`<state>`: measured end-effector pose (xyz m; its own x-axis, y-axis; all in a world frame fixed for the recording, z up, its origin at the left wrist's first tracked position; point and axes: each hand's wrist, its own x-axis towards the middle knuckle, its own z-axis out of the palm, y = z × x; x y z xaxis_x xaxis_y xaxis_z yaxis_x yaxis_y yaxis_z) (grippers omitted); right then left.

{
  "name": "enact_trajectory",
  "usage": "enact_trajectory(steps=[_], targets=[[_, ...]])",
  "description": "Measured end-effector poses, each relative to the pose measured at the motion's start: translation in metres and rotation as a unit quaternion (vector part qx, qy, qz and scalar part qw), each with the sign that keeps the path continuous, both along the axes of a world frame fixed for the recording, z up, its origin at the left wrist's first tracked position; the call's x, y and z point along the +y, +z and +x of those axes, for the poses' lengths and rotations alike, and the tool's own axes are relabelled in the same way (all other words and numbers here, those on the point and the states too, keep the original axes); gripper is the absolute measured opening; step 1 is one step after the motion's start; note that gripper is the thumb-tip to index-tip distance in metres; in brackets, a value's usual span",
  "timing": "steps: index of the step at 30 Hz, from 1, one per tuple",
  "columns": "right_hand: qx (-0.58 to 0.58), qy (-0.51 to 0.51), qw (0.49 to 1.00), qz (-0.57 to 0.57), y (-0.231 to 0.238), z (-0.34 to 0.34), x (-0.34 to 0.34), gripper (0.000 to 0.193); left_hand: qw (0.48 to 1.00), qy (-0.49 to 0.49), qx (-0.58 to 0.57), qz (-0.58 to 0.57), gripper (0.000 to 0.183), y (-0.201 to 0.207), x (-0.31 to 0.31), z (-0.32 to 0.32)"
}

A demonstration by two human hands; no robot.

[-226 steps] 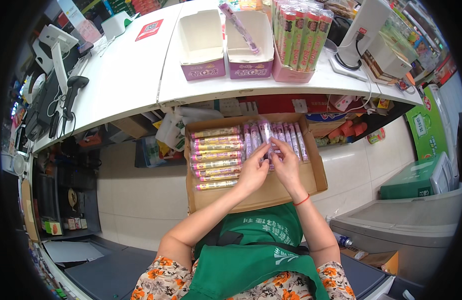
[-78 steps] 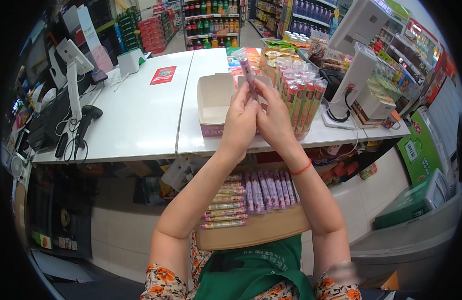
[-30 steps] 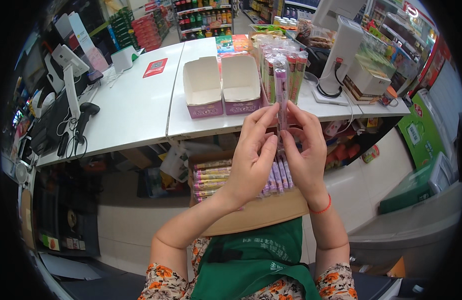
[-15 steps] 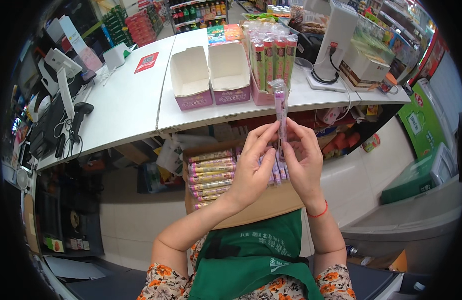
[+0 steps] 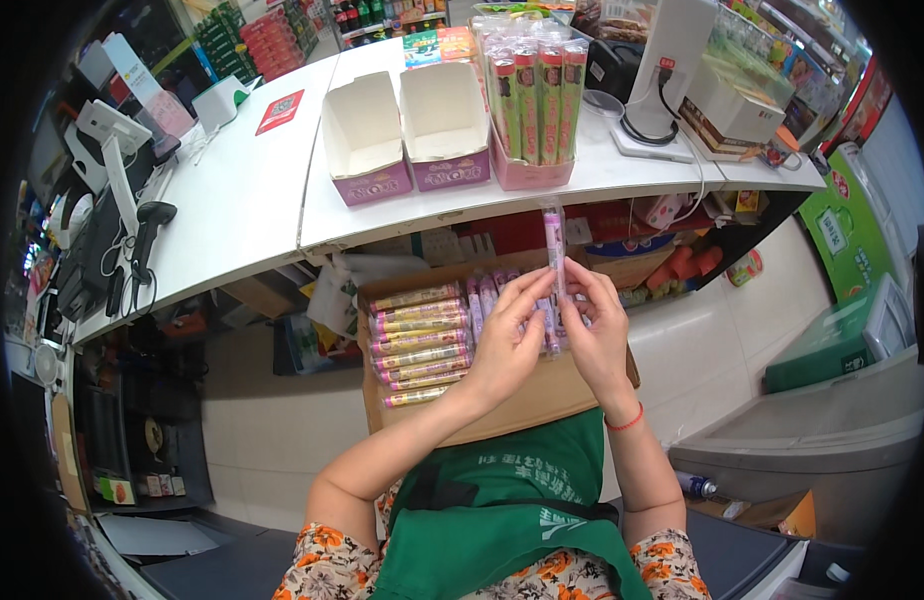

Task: The person repeatedly picks up individually wrapped candy sticks from a display box and places them into a cardboard tray, arranging them in neat rows. The person handles both purple and green-wrapped items, organizing them by color within the tray.

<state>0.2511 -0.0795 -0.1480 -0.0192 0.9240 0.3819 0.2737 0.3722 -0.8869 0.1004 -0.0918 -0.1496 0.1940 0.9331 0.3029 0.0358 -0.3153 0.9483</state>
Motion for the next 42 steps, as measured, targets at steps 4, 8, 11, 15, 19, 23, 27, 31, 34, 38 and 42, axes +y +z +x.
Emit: enact_trajectory(steps=[4, 8, 11, 15, 19, 23, 27, 31, 34, 38, 42], targets=[[0.023, -0.001, 0.999, -0.036, -0.017, 0.002, 0.002, 0.045, 1.000, 0.004, 0.018, -0.013, 0.049, -0.014, 0.000, 0.003], [0.022, 0.000, 0.997, -0.074, -0.032, 0.005, 0.005, 0.045, 0.998, 0.018, 0.057, -0.004, 0.046, -0.036, 0.004, 0.004], [0.019, -0.003, 0.996, -0.090, -0.047, 0.007, 0.008, 0.044, 0.995, 0.012, 0.091, -0.045, 0.048, -0.046, 0.007, 0.004], [-0.001, -0.017, 0.994, -0.105, -0.069, 0.009, 0.014, 0.042, 0.992, 0.012, 0.116, -0.054, 0.048, -0.070, 0.011, 0.006], [-0.046, -0.021, 0.992, -0.114, -0.083, 0.012, 0.019, 0.042, 0.991, 0.010, 0.115, -0.072, 0.046, -0.087, 0.017, 0.009], [-0.073, -0.030, 0.988, -0.136, -0.096, 0.016, 0.024, 0.043, 0.987, -0.001, 0.129, -0.100, 0.046, -0.087, 0.023, 0.011], [-0.090, -0.037, 0.985, -0.143, -0.105, 0.018, 0.030, 0.044, 0.983, -0.002, 0.138, -0.122, 0.046, -0.094, 0.030, 0.016], [-0.118, -0.051, 0.981, -0.142, -0.118, 0.020, 0.034, 0.045, 0.981, -0.009, 0.151, -0.125, 0.047, -0.098, 0.037, 0.019], [-0.125, -0.056, 0.979, -0.151, -0.120, 0.020, 0.035, 0.045, 0.976, -0.004, 0.183, -0.118, 0.048, -0.107, 0.041, 0.021], [-0.122, -0.070, 0.977, -0.161, -0.120, 0.020, 0.035, 0.046, 0.972, -0.018, 0.190, -0.138, 0.048, -0.106, 0.048, 0.024], [-0.117, -0.085, 0.979, -0.145, -0.122, 0.025, 0.035, 0.047, 0.965, -0.038, 0.205, -0.156, 0.048, -0.100, 0.056, 0.034]])
